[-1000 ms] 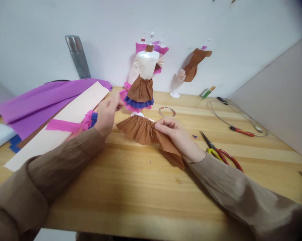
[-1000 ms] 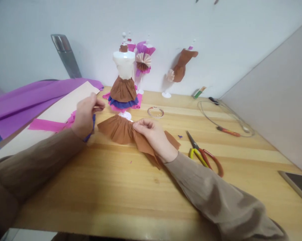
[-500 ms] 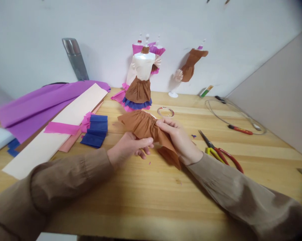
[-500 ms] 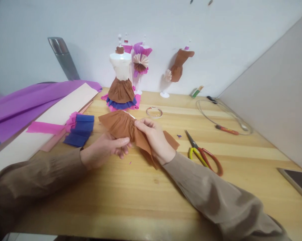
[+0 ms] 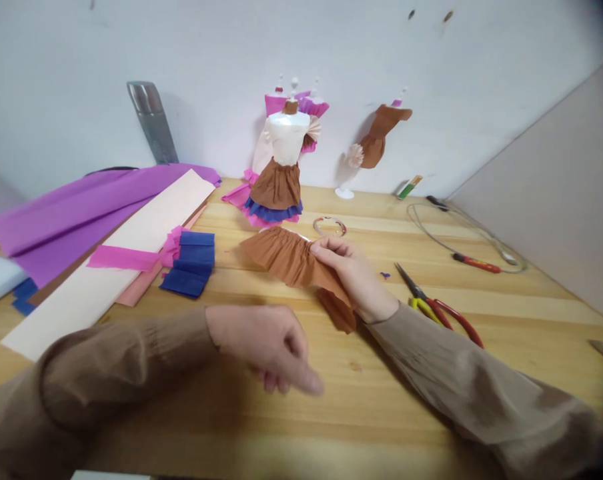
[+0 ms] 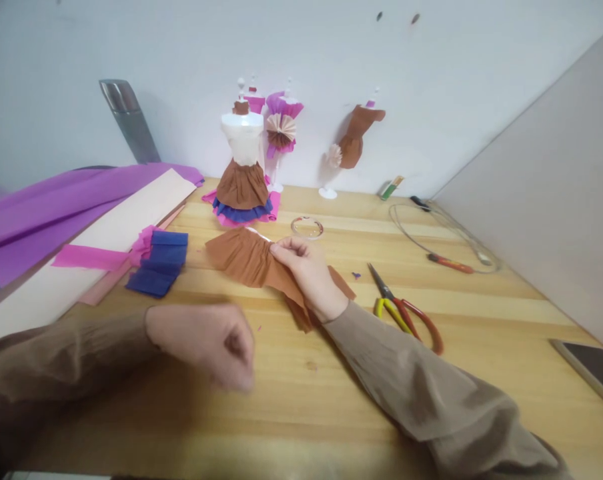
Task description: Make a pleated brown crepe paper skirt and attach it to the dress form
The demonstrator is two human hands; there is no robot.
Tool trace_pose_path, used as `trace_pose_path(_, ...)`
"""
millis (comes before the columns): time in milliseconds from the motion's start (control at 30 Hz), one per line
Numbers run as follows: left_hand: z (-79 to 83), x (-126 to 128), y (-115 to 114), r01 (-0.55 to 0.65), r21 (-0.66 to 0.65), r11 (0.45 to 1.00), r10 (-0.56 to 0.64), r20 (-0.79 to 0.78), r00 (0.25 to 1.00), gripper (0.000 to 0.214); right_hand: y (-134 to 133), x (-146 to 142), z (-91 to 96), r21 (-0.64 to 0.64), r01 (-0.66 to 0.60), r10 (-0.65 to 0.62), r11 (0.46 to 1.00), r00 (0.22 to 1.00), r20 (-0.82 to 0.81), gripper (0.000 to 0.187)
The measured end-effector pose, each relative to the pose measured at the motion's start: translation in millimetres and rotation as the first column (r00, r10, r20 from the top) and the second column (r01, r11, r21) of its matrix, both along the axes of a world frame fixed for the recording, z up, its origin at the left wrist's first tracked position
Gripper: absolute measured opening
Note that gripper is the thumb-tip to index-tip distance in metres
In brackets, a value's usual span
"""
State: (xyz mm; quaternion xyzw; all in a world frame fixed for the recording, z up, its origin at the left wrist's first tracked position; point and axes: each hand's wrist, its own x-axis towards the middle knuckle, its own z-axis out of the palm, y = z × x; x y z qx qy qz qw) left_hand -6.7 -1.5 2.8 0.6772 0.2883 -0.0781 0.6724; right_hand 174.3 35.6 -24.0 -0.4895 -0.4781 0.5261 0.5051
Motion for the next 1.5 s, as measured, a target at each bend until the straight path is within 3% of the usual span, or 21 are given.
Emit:
trace_pose_path(33,9.1,-3.5,-1.7,0.116,-0.004,0.993,-0.115,0.056,0.992,0.025,-0.9,-0.4,0.3,0.004,-0.02,0.02,1.0,0.999,0.03,0.028)
trace_pose_path(100,27.5,-10.1,-1.7,0.165,0.035,0.986,-0.168,0.201,0.965,0.017,-3.7,-1.8,1.1,0.009,-0.076,0.075,0.997,0.994,0.085,0.029)
trace_pose_path(133,35.0,-12.9,0.7,0.072,0.15,0.986,-0.11,0.261,0.959,0.016,-5.4,-2.7,1.5,0.01,-0.112,0.11,0.994,0.988,0.112,0.029)
trace_pose_path(167,40.3,-15.1,4.7,-0.094,0.308,0.947,-0.004,0.304,0.953,0.017,-7.2,-3.8,1.9,0.012,-0.151,0.147,0.989,0.979,0.143,0.029)
trace_pose_path(200,43.0,-16.9,10.2,-0.266,0.485,0.833,0.094,0.349,0.932,0.018,-9.2,-4.9,2.2,0.021,-0.186,0.179,0.982,0.967,0.18,0.029)
trace_pose_path(233,43.0,-18.4,16.6,-0.415,0.639,0.647,0.178,0.403,0.898,0.017,-11.0,-5.9,2.5,0.033,-0.216,0.203,0.976,0.953,0.223,0.028)
trace_pose_path(267,40.5,-19.5,23.3,-0.468,0.748,0.471,0.218,0.415,0.883,0.014,-12.8,-6.9,2.7,0.048,-0.24,0.219,0.97,0.938,0.27,0.026)
trace_pose_path(300,36.1,-20.3,29.8,-0.431,0.82,0.378,0.23,0.368,0.901,0.013,-14.3,-7.7,2.9,0.063,-0.259,0.227,0.964,0.921,0.316,0.025)
trace_pose_path(333,30.5,-20.9,35.4,-0.365,0.853,0.372,0.213,0.304,0.928,0.019,-15.5,-8.2,3.1,0.078,-0.275,0.232,0.958,0.907,0.352,0.024)
trace_pose_path(433,14.6,-20.7,45.0,-0.193,0.788,0.585,0.144,0.133,0.981,0.039,-17.0,-8.4,2.7,0.084,-0.334,0.276,0.939,0.876,0.396,0.02)
trace_pose_path(500,9.0,-19.2,45.6,-0.152,0.725,0.672,0.111,0.104,0.988,0.039,-16.5,-7.8,1.5,0.068,-0.377,0.321,0.924,0.857,0.402,0.018)
trace_pose_path(600,8.1,-17.0,43.4,-0.139,0.688,0.712,0.094,0.102,0.99,0.035,-15.4,-6.6,-0.5,0.051,-0.416,0.361,0.908,0.838,0.41,0.017)
trace_pose_path(700,9.9,-16.6,43.1,-0.115,0.688,0.716,0.083,0.079,0.993,0.033,-15.6,-5.3,0.3,0.052,-0.429,0.375,0.902,0.836,0.402,0.016)
trace_pose_path(900,7.8,-19.0,47.2,-0.124,0.781,0.612,0.1,0.079,0.992,0.035,-17.0,-4.1,5.5,0.043,-0.475,0.418,0.879,0.811,0.41,0.019)
trace_pose_path(967,5.6,-18.1,45.8,-0.114,0.834,0.539,0.11,0.065,0.992,0.036,-18.3,-5.4,4.0,0.064,-0.438,0.368,0.897,0.818,0.443,0.022)
trace_pose_path(1100,1.2,-13.7,36.5,-0.034,0.943,0.331,0.138,-0.013,0.99,0.028,-25.1,-9.3,2.6,0.129,-0.349,0.211,0.928,0.778,0.592,0.037)
trace_pose_path(1200,1.9,-11.2,27.8,-0.009,0.972,0.234,0.116,-0.019,0.993,0.021,-31.3,-11.3,7.6,0.157,-0.322,0.137,0.933,0.726,0.674,0.044)
trace_pose_path(1333,5.3,-10.2,21.8,0.045,0.983,0.178,0.206,-0.082,0.975,0.022,-34.7,-11.8,13.7,0.209,-0.268,0.047,0.94,0.712,0.7,0.042)
trace_pose_path(1500,3.1,-9.8,26.0,-0.029,0.982,0.186,0.248,-0.019,0.968,0.019,-30.3,-9.1,14.5,0.268,-0.186,-0.005,0.945,0.813,0.582,0.025)
